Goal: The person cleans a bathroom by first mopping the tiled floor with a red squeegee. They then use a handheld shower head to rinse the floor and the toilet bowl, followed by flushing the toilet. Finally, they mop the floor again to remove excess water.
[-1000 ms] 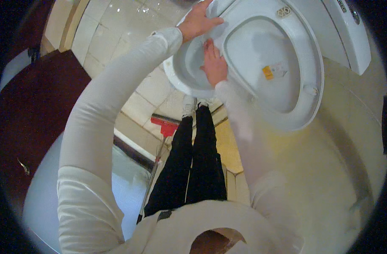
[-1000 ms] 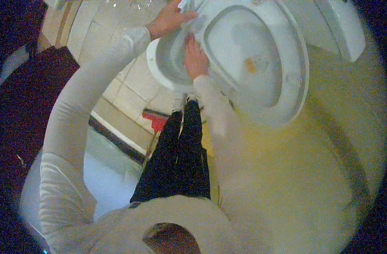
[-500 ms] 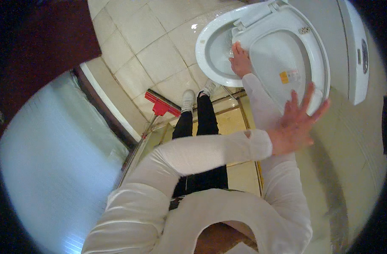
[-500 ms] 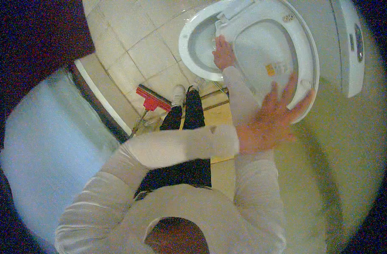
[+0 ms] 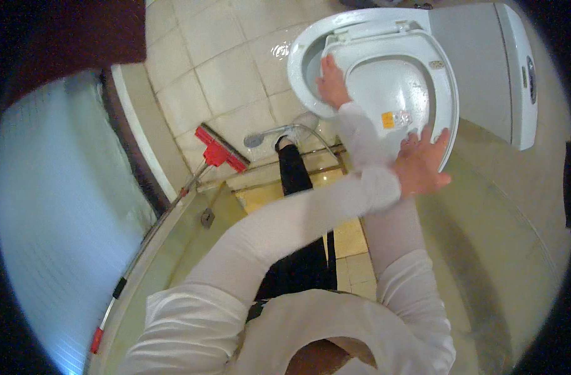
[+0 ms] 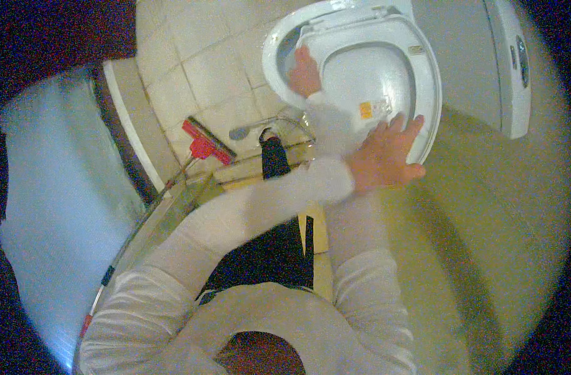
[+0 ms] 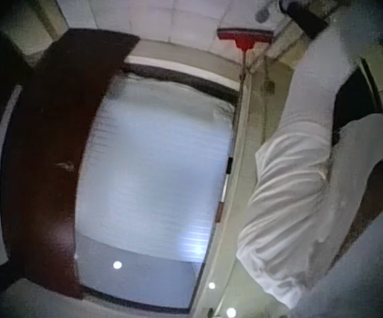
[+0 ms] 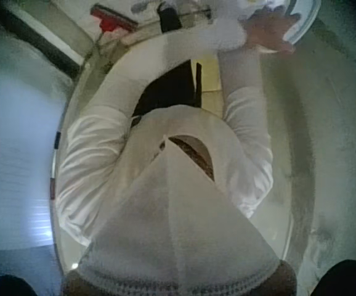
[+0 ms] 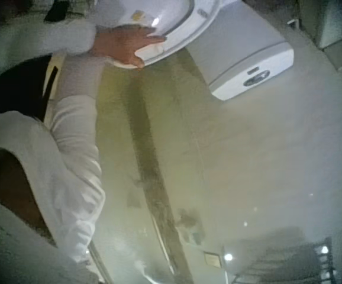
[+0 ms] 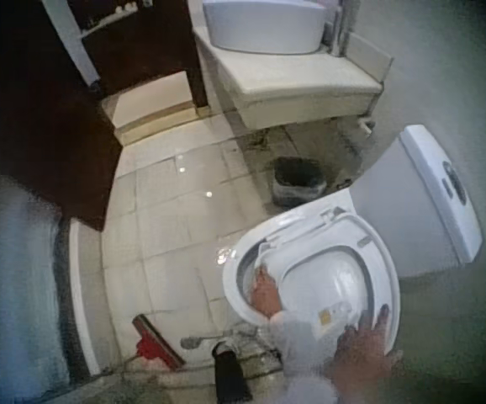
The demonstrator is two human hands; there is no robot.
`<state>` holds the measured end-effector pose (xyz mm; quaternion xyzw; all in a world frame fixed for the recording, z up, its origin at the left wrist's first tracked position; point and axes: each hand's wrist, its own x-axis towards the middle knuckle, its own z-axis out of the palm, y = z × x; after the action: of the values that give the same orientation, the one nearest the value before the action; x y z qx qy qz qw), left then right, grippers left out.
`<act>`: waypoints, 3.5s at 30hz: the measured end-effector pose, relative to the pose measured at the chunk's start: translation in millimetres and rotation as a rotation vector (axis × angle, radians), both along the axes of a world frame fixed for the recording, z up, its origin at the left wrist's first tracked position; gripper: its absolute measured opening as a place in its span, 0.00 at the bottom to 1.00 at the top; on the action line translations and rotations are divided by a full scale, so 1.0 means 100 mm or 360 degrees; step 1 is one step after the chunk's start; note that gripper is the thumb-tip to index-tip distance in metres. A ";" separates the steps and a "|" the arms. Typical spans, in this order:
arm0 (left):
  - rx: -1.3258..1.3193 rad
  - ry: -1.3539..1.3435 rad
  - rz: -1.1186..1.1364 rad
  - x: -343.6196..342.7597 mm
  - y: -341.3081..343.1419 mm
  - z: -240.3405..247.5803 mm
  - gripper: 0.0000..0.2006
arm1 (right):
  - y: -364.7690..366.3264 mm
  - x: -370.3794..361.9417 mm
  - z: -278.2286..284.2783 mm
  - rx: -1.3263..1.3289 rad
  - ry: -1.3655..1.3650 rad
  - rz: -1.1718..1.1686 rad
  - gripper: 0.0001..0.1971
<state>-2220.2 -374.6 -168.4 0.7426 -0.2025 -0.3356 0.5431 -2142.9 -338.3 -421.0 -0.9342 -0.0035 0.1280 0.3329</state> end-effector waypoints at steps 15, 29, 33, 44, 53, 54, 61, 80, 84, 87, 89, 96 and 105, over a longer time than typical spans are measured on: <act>0.0443 0.0256 0.1521 -2.12 2.40 1.09 0.38 | 0.33 -3.97 1.53 0.0080 -0.0163 0.0257 0.22; 0.0334 0.0470 0.1831 -3.97 2.13 0.55 0.42 | -5.16 -6.20 4.48 -0.0601 -0.0195 -0.1898 0.21; 0.0629 0.0362 0.1958 -4.73 1.98 0.36 0.41 | -6.10 -6.46 4.61 -0.0874 0.0184 -0.0937 0.17; 0.0695 0.0893 0.2017 -6.00 1.63 0.08 0.40 | -5.15 -6.72 3.28 0.0473 0.0881 -0.0406 0.19; 0.0448 0.1344 0.2136 -7.11 2.13 -0.20 0.22 | -4.48 -6.62 3.46 0.0340 0.1024 -0.0378 0.18; 0.0369 0.1408 0.2154 -7.22 2.17 -0.23 0.22 | -4.45 -6.54 3.48 0.0352 0.1025 -0.0331 0.18; 0.0266 0.1477 0.2209 -7.44 2.08 -0.39 0.18 | -4.34 -5.96 3.15 0.0670 0.0923 -0.0388 0.17; 0.0060 0.1451 0.2318 -7.09 1.99 -0.03 0.21 | -4.07 -5.73 3.46 0.0572 0.1326 -0.0502 0.14; 0.0245 0.1459 0.2211 -6.62 1.98 0.36 0.19 | -4.06 -5.55 3.39 0.0551 0.1283 -0.0308 0.13; 0.0220 0.1364 0.2171 -6.04 1.81 1.08 0.18 | -4.13 -5.33 3.34 0.0629 0.1287 -0.0244 0.13; -0.0148 0.1103 0.2055 -5.71 1.76 1.65 0.19 | -4.21 -5.16 3.27 0.0699 0.1363 -0.0190 0.13; 0.1067 0.0635 0.0998 -5.52 1.94 2.01 0.24 | -4.50 -4.58 3.03 0.0413 0.1339 0.0090 0.13; 0.0644 -0.1243 0.1687 -4.80 1.77 4.16 0.22 | -4.38 -4.30 3.04 0.0432 0.1379 -0.0003 0.12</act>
<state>-2699.9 -197.2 247.7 0.8947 0.0738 0.2363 0.3719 -2573.0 -776.2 -117.0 -0.7424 0.1203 0.5052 0.4232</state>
